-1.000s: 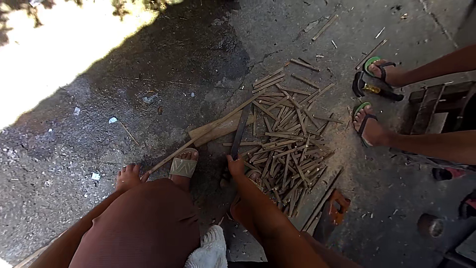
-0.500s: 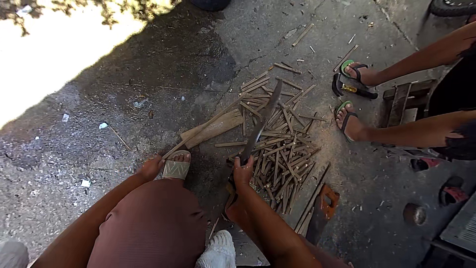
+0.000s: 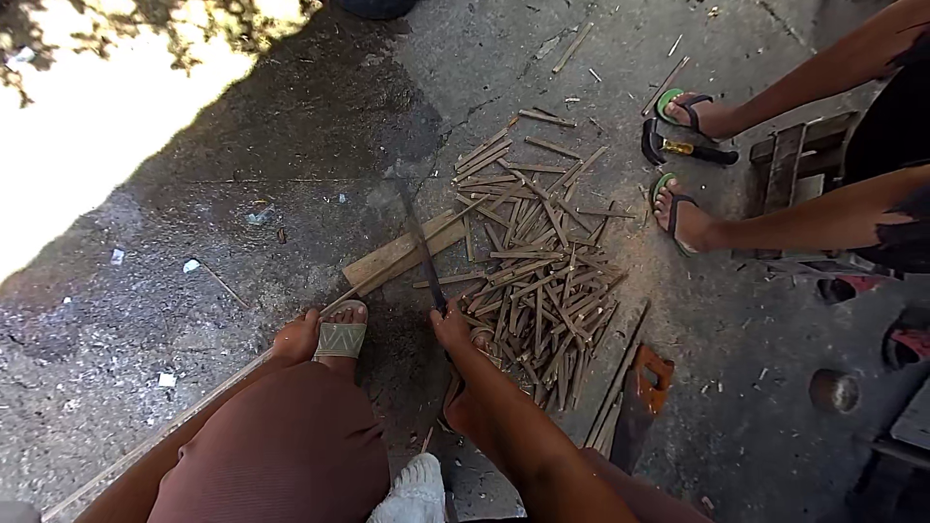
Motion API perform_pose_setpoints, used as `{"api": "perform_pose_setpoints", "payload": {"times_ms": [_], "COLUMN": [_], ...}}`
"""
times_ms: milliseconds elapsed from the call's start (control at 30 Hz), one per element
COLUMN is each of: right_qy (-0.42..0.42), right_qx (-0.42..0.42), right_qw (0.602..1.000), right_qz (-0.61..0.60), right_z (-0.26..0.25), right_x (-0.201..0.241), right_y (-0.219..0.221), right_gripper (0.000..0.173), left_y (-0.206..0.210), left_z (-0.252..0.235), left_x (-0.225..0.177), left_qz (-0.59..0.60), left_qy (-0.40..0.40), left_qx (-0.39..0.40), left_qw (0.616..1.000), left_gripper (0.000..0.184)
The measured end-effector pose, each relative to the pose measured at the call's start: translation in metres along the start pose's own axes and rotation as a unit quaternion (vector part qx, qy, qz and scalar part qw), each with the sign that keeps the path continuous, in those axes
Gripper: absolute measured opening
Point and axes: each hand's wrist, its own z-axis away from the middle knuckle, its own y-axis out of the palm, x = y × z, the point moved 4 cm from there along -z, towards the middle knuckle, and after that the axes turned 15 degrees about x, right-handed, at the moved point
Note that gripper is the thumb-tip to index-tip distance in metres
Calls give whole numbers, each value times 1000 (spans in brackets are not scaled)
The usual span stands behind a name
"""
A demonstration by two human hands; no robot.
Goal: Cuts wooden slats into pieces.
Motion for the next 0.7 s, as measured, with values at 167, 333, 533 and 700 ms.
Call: {"api": "perform_pose_setpoints", "payload": {"times_ms": [167,333,533,700], "right_qy": [44,16,22,-22], "right_qx": [-30,-95,-70,-111], "right_qw": [996,993,990,989], "right_qz": [74,67,124,97], "right_z": [9,10,-10,14], "right_x": [20,19,8,35], "right_y": [-8,-13,-14,-42], "right_gripper": [45,38,43,37], "left_y": [1,4,5,4], "left_z": [-4,-1,-5,-10], "left_x": [-9,-7,2,2], "left_qz": [1,10,6,4], "left_qy": [-5,12,11,13], "left_qx": [0,-21,8,6], "left_qw": [1000,1000,1000,1000], "left_gripper": [46,42,43,43]}}
